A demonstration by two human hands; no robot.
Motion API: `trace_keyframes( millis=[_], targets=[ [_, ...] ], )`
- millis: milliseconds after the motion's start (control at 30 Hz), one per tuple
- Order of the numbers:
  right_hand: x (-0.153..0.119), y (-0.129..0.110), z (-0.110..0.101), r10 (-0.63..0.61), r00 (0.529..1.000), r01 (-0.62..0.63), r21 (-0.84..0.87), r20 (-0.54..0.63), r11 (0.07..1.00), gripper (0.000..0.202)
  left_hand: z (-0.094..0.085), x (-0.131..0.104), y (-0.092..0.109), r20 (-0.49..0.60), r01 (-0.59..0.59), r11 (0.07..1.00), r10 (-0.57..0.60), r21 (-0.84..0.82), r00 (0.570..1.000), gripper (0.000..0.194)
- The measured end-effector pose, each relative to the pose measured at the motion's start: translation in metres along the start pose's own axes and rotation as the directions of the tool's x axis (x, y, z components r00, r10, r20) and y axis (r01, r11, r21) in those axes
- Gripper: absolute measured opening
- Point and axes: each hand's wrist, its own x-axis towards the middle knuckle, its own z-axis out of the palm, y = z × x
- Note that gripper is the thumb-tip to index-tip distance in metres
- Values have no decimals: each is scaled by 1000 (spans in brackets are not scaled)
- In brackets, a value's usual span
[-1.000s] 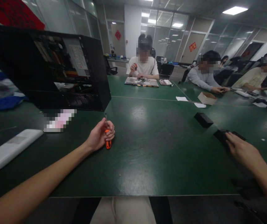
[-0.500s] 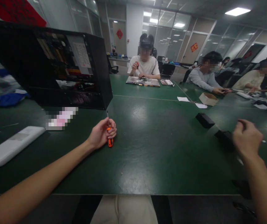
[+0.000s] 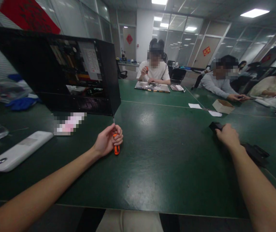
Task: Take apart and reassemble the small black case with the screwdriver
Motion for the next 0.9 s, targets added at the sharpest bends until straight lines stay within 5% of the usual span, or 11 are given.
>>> trace_keyframes(
  millis=[133,333,400,467,600,767,900],
  targets=[
    [-18,-27,-21,54,998,-55,70,24,996,40,2,-1,-2,14,17,1000,-17,-1,1000,38],
    [-72,-116,-56,-306,951,305,276,-39,911,41,5,-2,-5,29,14,1000,-14,18,999,37],
    [-97,-153,-63,-454,887,455,348,-90,820,39,5,-2,-6,24,8,1000,-8,20,1000,37],
    [-124,-190,-64,-626,760,626,458,-176,631,28,5,-2,-6,22,3,1000,-3,14,1000,36],
    [-171,-247,-49,-782,597,721,547,-180,425,13,6,-3,-7,25,-7,1000,8,-18,1000,33],
    [-194,-266,-30,-801,580,720,553,-148,420,11,18,-6,-4,10,-101,991,102,-85,995,29],
    [-198,-261,-36,-809,572,721,552,-134,419,12,29,-10,-2,-63,-149,978,141,-144,988,27]
  ],
)
